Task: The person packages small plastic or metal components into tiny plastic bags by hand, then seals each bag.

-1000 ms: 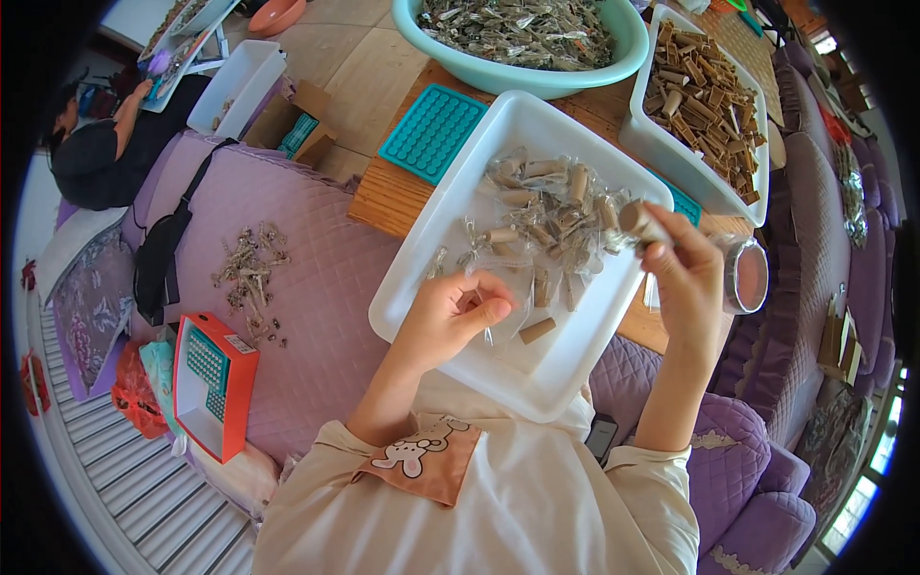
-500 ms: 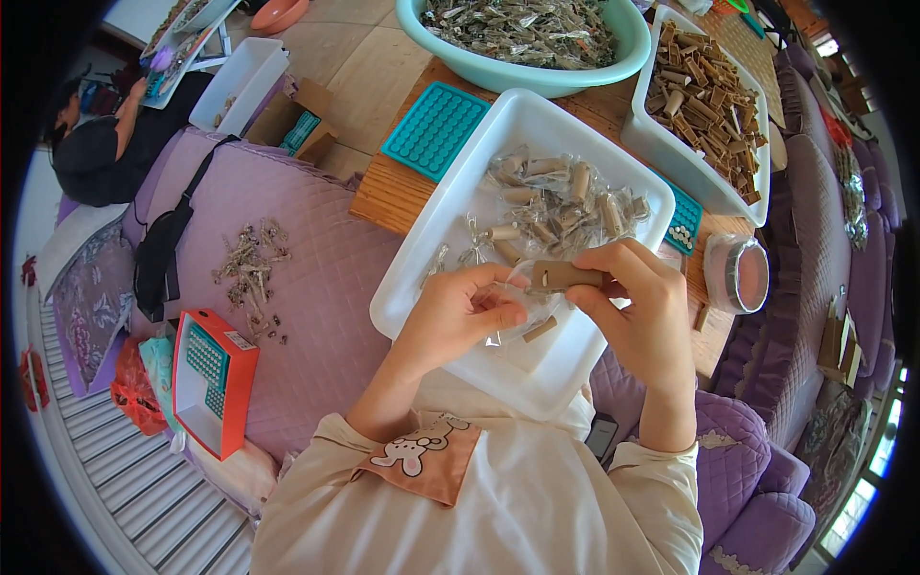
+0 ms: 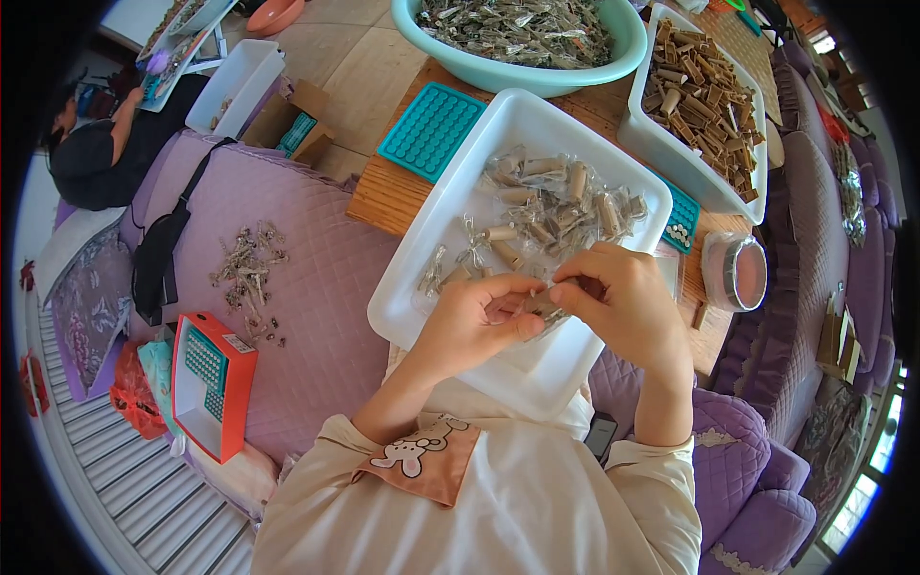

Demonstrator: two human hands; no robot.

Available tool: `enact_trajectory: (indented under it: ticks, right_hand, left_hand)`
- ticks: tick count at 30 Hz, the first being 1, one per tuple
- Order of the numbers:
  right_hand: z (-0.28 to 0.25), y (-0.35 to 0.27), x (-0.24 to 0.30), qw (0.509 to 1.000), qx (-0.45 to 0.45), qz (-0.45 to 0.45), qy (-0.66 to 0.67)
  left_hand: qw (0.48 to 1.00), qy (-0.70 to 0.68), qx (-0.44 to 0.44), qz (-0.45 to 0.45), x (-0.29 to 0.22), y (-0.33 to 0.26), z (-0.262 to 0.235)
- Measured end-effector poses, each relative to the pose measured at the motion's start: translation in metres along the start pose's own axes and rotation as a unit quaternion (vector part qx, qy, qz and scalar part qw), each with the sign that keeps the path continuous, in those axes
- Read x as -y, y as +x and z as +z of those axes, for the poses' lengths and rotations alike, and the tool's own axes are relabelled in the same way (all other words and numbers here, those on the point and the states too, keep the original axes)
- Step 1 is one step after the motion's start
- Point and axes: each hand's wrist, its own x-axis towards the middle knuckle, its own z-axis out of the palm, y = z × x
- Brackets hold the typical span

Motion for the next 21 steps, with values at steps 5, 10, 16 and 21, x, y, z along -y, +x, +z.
enact_trajectory:
  ticks: [5, 10, 16, 21]
  right_hand:
    - [0.003, 0.004, 0.012, 0.998, 0.004, 0.042, 0.043]
    - [0.016, 0.002, -0.018, 0.979, -0.095, -0.167, -0.062]
    - [0.028, -0.003, -0.021, 0.981, -0.083, -0.141, 0.107]
    - [0.041, -0.008, -0.037, 0.959, -0.094, -0.003, 0.266]
  left_hand:
    - [1.000, -0.020, 0.003, -0.015, 0.001, 0.004, 0.001]
    - [0.997, -0.072, -0.026, -0.027, 0.001, 0.008, -0.006]
    - [0.995, -0.079, -0.067, -0.002, 0.007, 0.009, -0.008]
    - [0.992, -0.107, -0.056, 0.040, 0.007, 0.013, -0.001]
